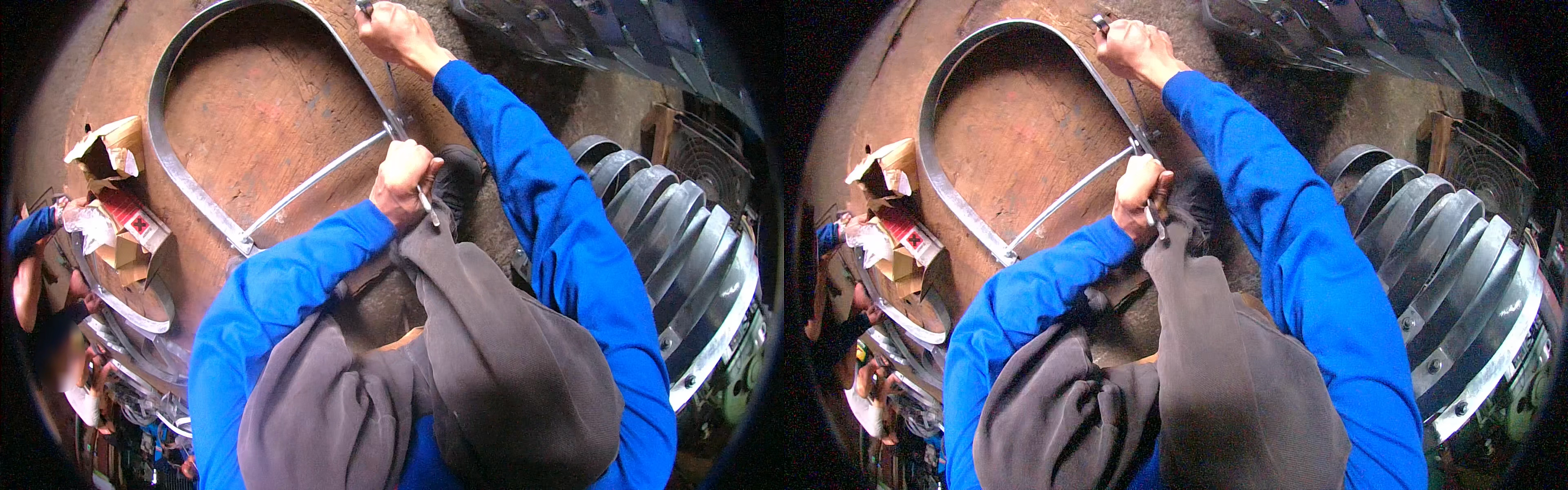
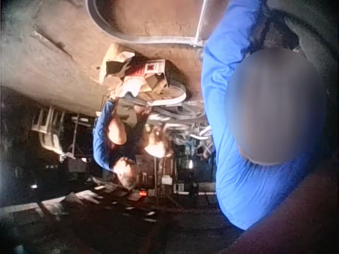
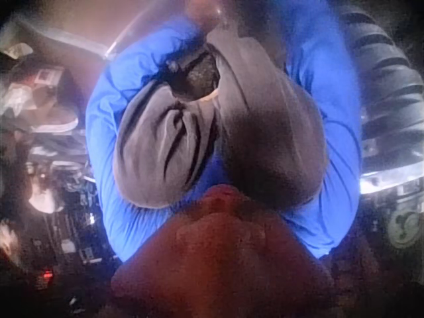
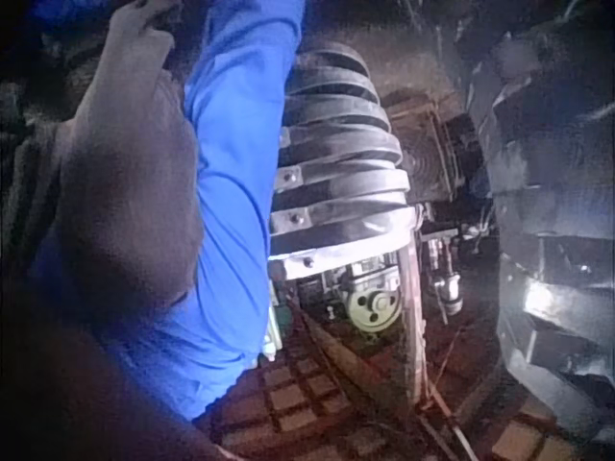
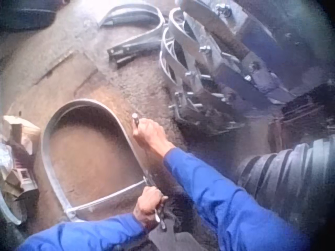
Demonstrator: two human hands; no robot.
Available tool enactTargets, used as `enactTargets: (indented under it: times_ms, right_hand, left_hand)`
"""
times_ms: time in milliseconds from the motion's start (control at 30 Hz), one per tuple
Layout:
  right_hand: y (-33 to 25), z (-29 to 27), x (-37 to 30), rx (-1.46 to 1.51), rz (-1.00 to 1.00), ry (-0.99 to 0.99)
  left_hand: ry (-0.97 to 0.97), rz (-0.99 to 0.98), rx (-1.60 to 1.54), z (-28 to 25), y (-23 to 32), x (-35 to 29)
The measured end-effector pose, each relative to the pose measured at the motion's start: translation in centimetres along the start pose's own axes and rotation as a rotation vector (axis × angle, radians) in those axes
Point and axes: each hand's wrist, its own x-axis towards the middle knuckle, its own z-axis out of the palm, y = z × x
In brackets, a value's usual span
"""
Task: The person sits on the floor and uses two wrenches to tighten bolts on a metal frame structure. They adjust the frame's position and work on different connection points before lifting the assembled frame and placing it onto a larger metal assembly.
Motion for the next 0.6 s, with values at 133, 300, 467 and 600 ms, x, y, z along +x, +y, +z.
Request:
enactTargets:
  times_ms: [133, 300, 467, 600]
  right_hand:
    - [-0.2, 0.5, 0.0, -0.03, 0.029, 0.029]
    - [0.1, 1.0, 0.3, -0.055, 0.013, 0.1]
    - [0.6, 1.6, 0.3, -0.099, -0.052, 0.128]
    - [-0.1, 1.0, 0.1, -0.051, 0.0, 0.073]
  left_hand:
    - [0.007, -0.004, 0.029, 0.0, -0.3, -0.2]
    - [0.028, -0.035, 0.036, 0.3, 0.0, -0.1]
    - [-0.005, 0.033, 0.001, -0.4, 0.3, 0.3]
    - [-0.039, 0.1, -0.012, -0.7, 0.1, 0.4]
